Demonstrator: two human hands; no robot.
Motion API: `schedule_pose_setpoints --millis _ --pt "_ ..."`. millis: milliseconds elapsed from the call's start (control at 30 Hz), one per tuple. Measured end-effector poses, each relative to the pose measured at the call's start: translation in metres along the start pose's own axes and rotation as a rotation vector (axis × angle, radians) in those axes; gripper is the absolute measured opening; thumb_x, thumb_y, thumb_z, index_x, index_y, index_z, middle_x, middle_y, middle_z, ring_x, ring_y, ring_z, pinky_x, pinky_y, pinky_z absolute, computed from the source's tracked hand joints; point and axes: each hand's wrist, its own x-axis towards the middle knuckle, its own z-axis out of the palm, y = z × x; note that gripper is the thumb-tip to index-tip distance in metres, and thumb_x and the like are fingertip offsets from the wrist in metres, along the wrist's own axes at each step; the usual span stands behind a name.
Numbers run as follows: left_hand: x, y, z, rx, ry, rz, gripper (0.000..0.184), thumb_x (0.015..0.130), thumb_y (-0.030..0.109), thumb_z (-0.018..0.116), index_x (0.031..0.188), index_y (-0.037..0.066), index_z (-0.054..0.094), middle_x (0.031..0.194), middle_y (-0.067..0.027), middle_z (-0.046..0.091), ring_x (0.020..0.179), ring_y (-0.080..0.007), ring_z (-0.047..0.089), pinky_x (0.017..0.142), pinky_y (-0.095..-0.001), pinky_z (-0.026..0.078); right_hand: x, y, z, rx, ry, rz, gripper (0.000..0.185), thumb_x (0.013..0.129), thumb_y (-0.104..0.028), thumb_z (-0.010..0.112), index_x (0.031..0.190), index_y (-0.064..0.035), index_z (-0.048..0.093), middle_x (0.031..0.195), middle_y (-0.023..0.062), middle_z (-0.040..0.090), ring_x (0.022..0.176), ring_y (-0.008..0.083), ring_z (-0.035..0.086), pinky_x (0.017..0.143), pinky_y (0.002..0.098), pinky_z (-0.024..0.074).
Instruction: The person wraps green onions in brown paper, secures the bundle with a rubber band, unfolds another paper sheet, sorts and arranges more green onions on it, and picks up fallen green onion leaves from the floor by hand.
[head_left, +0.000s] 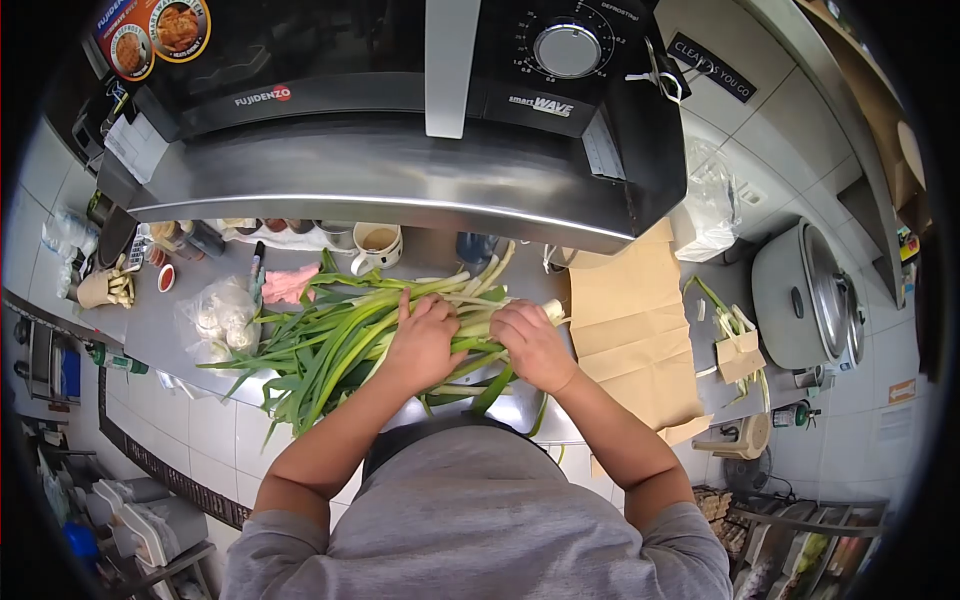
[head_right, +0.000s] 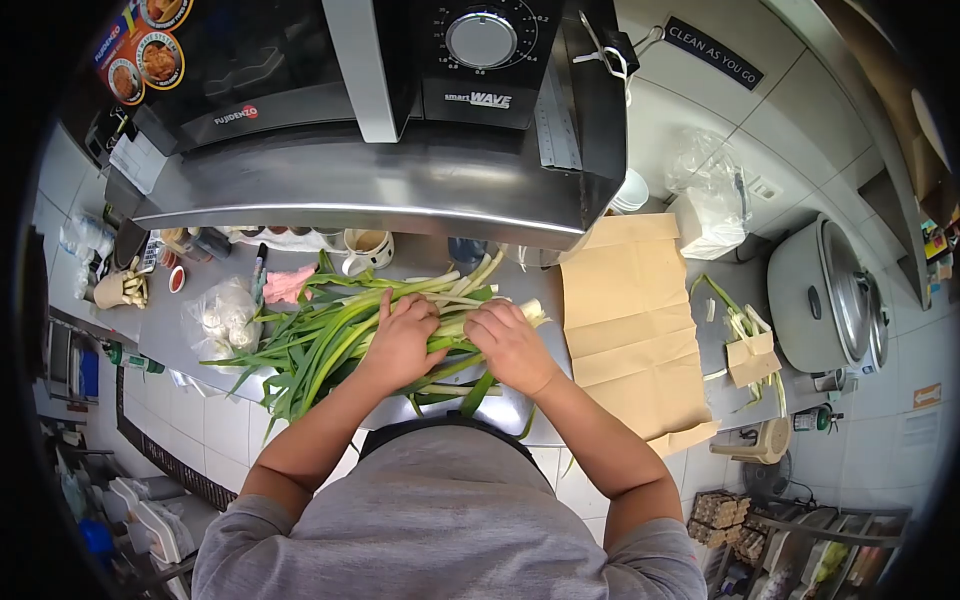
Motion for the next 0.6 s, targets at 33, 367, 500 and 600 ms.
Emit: schedule_pose_setpoints --millis 33,367,500,600 --pt "0.003 -0.004 0.0 -0.06 -0.067 -0.024 0.045 0.074 0.037 0.077 0.103 0.003 0.071 0.118 -0.0079 0.059 0.125 -0.0298 0.045 0.116 -0.0585 0.017 -0.001 0.0 -0.001 -0.006 0.01 -0.025 0.023 0.073 -0.004 0.058 0.097 -0.0046 0.059 0.103 0.0102 0.06 0.103 0.0293 0.057 0.097 0.0455 0.0436" --pt "0.009 -0.027 0.004 -0.316 -0.268 0.003 0.066 0.077 0.058 0.07 0.101 -0.003 0.071 0.121 -0.0096 0.057 0.126 -0.0298 0.042 0.115 -0.0606 0.014 -0.051 0.007 -0.018 -0.287 -0.018 -0.116 0.023 0.077 -0.014 0.058 0.098 -0.0093 0.063 0.109 0.0034 0.062 0.1 0.0193 0.057 0.094 0.0386 0.0437" --pt "0.01 -0.024 0.0 -0.309 -0.271 -0.007 0.07 0.081 0.062 0.065 0.1 -0.005 0.07 0.121 -0.0105 0.056 0.127 -0.0308 0.042 0.115 -0.0616 0.013 -0.06 0.023 -0.043 -0.303 -0.095 -0.097 0.02 0.077 -0.015 0.058 0.096 -0.0094 0.062 0.11 0.0026 0.062 0.098 0.0204 0.056 0.089 0.036 0.0457" --pt "0.012 -0.016 -0.005 -0.263 -0.307 0.015 0.068 0.083 0.058 0.066 0.108 -0.006 0.068 0.12 -0.0121 0.056 0.125 -0.0313 0.043 0.114 -0.0568 0.016 -0.068 0.024 -0.057 -0.259 -0.151 -0.049 0.017 0.078 -0.012 0.057 0.094 -0.0079 0.061 0.11 0.0058 0.062 0.099 0.0232 0.056 0.088 0.0384 0.046"
